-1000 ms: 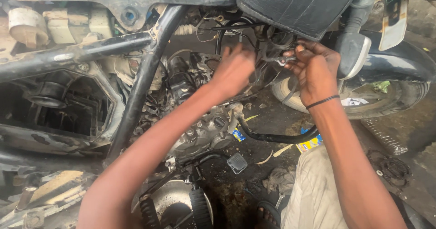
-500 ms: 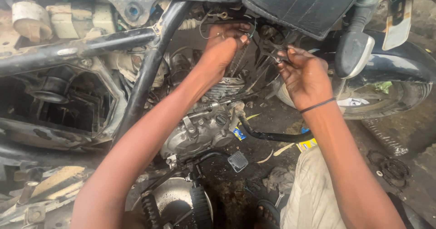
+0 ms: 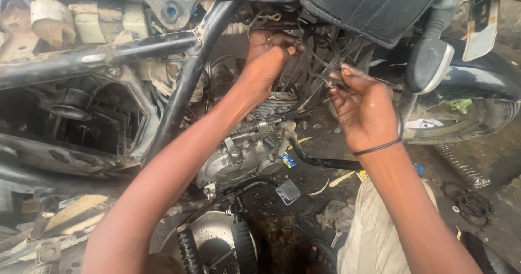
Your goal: Repairing and assembling components of a motorcycle engine, including the timing chain and gaskets.
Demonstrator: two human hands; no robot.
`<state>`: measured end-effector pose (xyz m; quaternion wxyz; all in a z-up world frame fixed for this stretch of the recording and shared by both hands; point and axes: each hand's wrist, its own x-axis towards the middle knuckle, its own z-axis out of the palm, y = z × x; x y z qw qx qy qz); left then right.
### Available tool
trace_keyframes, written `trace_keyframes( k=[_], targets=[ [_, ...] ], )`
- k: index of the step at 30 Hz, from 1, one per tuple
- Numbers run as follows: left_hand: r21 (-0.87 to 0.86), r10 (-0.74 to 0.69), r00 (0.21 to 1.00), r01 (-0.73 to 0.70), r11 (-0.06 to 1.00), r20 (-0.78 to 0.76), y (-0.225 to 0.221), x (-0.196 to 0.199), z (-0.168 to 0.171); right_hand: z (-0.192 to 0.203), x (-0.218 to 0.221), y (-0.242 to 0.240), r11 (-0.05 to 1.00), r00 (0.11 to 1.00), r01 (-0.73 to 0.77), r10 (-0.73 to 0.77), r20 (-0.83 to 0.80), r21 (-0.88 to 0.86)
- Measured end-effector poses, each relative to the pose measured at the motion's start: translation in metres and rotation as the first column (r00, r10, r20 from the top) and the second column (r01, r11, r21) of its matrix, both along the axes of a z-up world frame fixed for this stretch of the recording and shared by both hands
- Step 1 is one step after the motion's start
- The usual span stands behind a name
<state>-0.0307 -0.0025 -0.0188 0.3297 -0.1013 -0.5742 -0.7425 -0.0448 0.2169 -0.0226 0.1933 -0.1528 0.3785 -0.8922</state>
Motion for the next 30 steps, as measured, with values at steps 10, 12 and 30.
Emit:
trace_keyframes(
  k=[10, 12, 30],
  targets=[
    [-0.041, 0.106, 0.977, -0.100, 0.994, 0.184, -0.002, -0.005, -0.003, -0.002, 0.007, -0.002, 0.991, 0.990, 0.131, -0.129, -0.050, 0.037],
    [-0.069, 0.132, 0.975, -0.121, 0.990, 0.181, 0.001, -0.001, 0.001, -0.003, 0.004, -0.006, 0.990, 0.991, 0.133, -0.131, -0.039, 0.046],
    [-0.126, 0.122, 0.981, -0.104, 0.987, 0.149, 0.024, -0.001, 0.004, 0.012, -0.024, -0.031, 0.951, 0.982, 0.067, -0.009, -0.188, 0.303]
  ],
)
